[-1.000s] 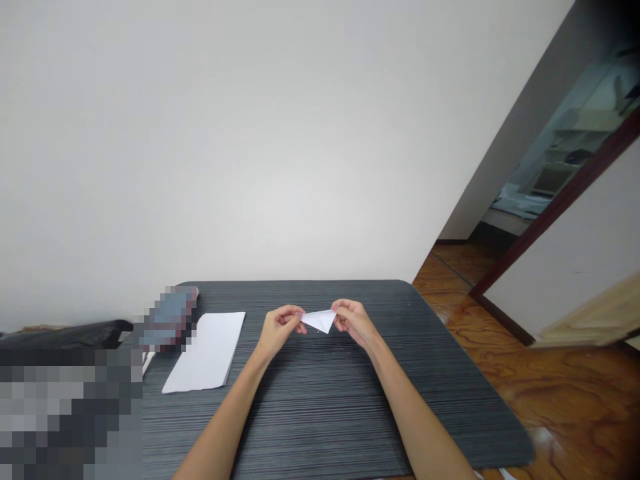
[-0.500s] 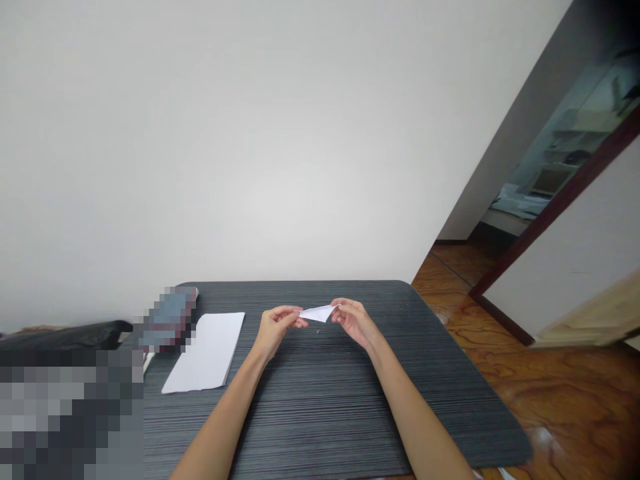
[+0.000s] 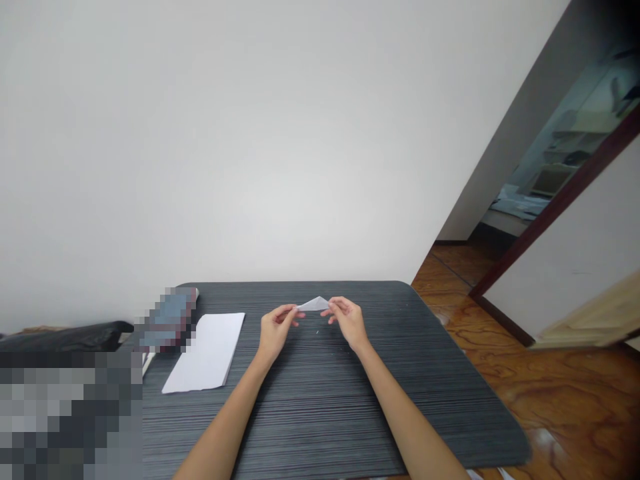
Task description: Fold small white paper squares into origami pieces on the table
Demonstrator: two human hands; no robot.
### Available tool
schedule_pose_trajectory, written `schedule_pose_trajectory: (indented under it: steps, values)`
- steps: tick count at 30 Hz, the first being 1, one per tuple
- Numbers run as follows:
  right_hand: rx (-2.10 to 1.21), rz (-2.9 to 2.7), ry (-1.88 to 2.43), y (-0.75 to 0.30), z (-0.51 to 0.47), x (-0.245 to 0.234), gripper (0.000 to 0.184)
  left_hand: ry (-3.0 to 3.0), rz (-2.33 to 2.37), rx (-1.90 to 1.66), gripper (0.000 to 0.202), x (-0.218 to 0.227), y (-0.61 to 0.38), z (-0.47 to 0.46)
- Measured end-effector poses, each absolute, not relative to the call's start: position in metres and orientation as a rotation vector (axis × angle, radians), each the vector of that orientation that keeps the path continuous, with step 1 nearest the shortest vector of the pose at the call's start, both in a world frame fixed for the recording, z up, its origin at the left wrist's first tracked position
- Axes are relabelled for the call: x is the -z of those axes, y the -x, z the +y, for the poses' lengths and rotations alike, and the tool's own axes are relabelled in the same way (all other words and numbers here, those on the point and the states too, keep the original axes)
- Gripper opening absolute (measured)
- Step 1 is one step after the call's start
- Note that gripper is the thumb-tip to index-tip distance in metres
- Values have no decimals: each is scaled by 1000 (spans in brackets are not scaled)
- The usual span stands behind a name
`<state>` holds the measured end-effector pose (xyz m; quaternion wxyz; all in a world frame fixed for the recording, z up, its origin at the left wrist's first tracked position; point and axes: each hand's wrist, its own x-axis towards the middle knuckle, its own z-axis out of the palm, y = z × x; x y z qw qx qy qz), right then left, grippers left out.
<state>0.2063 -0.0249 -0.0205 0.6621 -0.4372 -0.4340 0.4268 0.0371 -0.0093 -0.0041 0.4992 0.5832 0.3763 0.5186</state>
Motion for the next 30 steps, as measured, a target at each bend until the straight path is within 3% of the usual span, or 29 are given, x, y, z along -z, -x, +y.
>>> schedule_pose_trajectory:
  steps: [11,26,30]
  values:
    - [-973,-983,996,-197,-34,10,24,-1186,922,-1363,32,3,-38,-11]
    - [-1082,-1011,971,-206,-35,6,24,-1114,845,-1268,32,7,-31,-5]
    - [-1109,-1025,1001,-209,-35,9,32,-1163,871,-1171,39,7,-27,-2]
